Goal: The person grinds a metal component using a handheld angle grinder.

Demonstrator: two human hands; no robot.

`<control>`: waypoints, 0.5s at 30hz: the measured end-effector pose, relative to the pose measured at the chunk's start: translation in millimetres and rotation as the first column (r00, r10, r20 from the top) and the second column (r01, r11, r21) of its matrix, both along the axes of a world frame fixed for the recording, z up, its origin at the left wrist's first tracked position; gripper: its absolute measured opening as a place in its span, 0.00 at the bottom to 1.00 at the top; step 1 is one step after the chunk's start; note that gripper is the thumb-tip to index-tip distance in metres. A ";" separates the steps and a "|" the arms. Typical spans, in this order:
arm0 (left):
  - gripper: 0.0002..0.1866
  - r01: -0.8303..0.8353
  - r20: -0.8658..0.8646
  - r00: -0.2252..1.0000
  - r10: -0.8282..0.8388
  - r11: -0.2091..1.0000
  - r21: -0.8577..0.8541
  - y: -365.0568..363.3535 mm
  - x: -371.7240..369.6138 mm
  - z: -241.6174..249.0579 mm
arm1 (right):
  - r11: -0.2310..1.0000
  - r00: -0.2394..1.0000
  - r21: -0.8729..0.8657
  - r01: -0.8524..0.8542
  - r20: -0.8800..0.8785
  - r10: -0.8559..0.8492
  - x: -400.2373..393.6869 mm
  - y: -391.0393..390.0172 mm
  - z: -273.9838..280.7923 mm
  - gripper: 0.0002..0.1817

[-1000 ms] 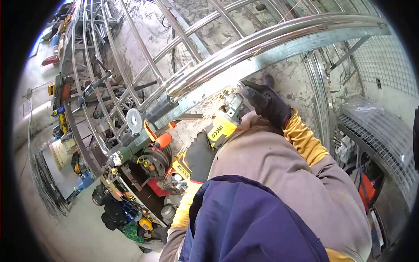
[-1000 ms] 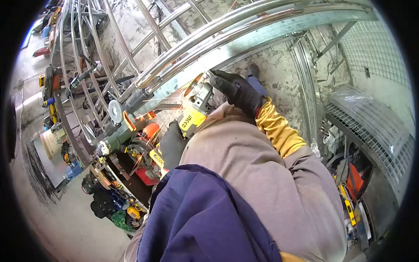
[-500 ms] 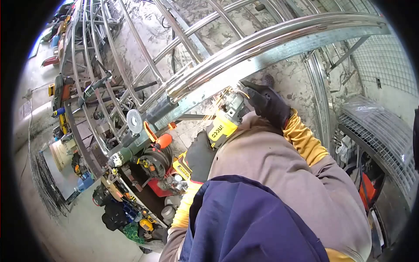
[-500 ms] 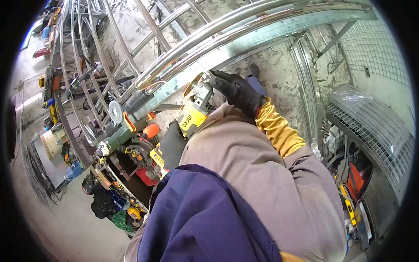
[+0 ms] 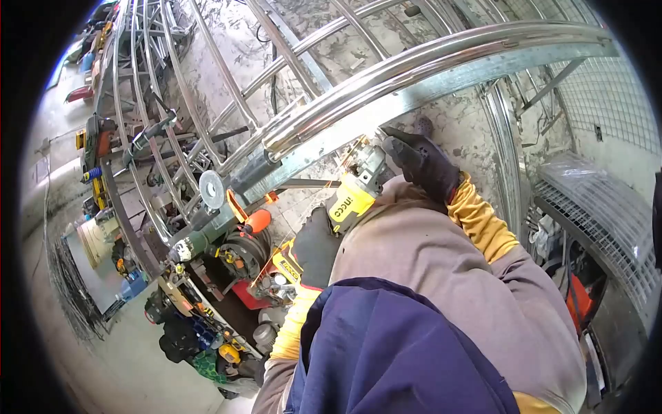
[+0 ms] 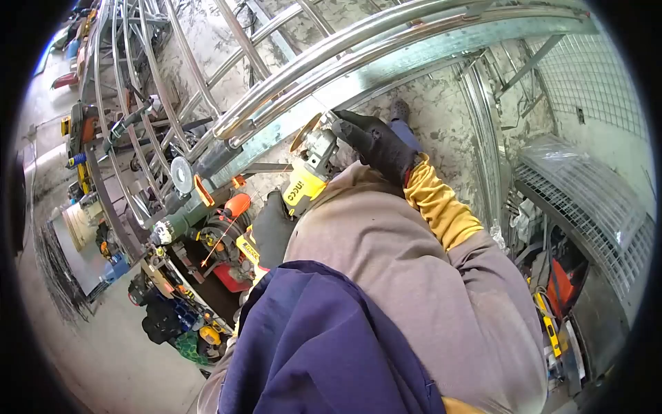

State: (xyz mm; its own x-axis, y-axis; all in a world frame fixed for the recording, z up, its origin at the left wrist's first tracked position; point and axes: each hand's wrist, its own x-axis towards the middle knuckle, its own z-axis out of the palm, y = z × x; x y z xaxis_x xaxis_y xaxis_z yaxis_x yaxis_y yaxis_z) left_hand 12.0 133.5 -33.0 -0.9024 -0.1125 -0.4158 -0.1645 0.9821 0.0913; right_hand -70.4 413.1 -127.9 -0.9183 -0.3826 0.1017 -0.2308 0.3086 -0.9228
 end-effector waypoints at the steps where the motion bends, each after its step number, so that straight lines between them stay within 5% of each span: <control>1: 0.27 0.007 0.008 1.000 -0.007 1.000 -0.003 0.2 -0.7 0.5 | 1.000 1.000 -0.018 -0.002 0.012 0.003 -1.0 -0.9 -1.8 0.26; 4: 0.25 0.043 -0.040 0.998 -0.045 0.998 -0.036 -4.1 2.8 -8.1 | 0.989 0.975 -0.132 0.072 0.220 -0.041 0.1 -4.2 14.2 0.26; 8: 0.25 0.073 -0.088 0.993 -0.075 0.997 -0.023 -6.4 2.4 -12.1 | 0.990 0.991 -0.105 0.097 0.097 -0.087 -0.8 -6.0 15.6 0.29; 10: 0.31 -0.038 0.069 0.997 0.040 0.999 -0.031 -6.0 -0.2 -11.0 | 0.987 0.914 -0.130 0.091 0.406 -0.031 -0.7 -4.4 19.8 0.27; 15: 0.31 0.003 0.013 1.000 -0.003 1.000 -0.031 -4.1 2.3 -6.6 | 0.992 0.906 -0.083 0.098 0.420 -0.054 -4.1 -3.3 25.0 0.29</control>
State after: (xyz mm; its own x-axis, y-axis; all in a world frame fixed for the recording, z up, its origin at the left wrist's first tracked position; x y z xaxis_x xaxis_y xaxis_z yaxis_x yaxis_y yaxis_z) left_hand 14.3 129.5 -39.5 -0.8974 -0.1225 -0.4238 -0.1623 0.9850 0.0589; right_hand -74.5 409.8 -102.9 -0.9112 -0.3177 -0.2624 0.2018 0.2111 -0.9564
